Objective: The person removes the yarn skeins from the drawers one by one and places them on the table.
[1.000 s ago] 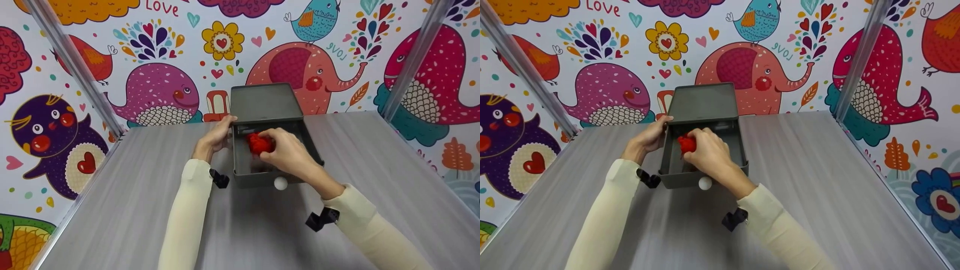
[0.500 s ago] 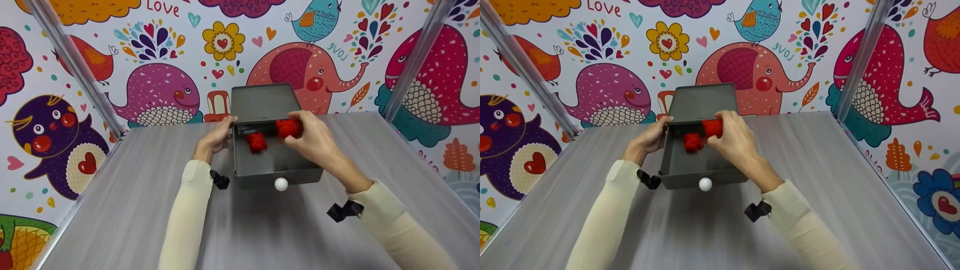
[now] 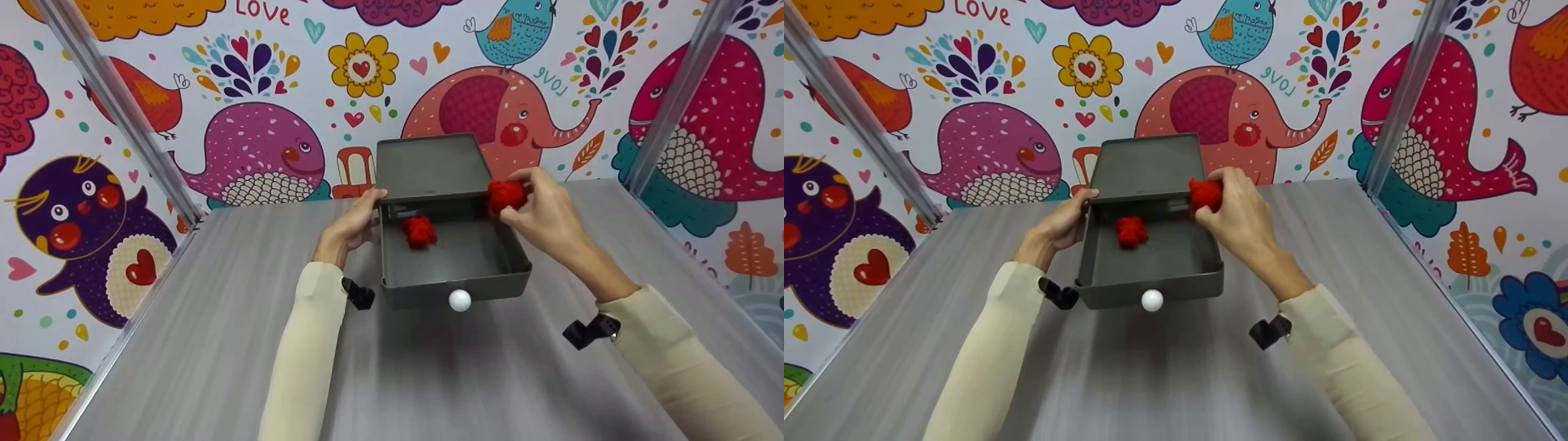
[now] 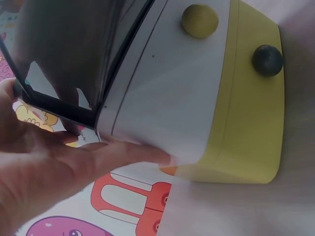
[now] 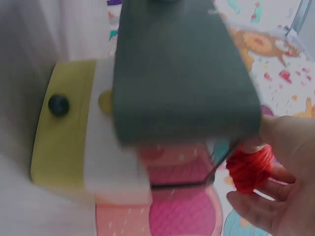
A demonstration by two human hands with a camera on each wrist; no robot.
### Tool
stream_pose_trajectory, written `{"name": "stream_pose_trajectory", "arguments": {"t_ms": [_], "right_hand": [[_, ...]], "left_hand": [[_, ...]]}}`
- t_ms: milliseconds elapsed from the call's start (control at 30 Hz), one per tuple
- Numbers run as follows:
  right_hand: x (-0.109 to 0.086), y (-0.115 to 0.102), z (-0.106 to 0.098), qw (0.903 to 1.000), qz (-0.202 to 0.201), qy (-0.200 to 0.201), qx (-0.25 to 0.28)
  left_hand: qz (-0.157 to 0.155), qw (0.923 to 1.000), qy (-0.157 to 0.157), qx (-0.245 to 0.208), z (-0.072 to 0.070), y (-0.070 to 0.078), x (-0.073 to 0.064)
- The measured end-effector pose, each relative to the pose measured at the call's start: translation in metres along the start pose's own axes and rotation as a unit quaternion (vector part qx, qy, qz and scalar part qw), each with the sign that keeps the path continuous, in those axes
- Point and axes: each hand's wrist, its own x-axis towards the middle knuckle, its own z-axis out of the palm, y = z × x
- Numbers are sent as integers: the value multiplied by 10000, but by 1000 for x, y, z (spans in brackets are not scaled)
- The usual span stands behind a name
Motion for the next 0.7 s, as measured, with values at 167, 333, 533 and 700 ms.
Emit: {"name": "stream_pose_trajectory", "arguments": {"t_ms": [167,333,533,700], "right_hand": [[8,22,-6,9992,224,225,262],[16,41,-5,9968,545,277,515],[24,66,5,9934,914,312,624],[30,86,18,9885,1381,130,610]], "left_hand": [[-14,9999,-106,-77,-1,-1,0],[-47,9999,-81,-51,-2,1,0],[-109,9998,-71,-166,-1,2,0],[-146,9994,-157,-262,0,0,0]]}}
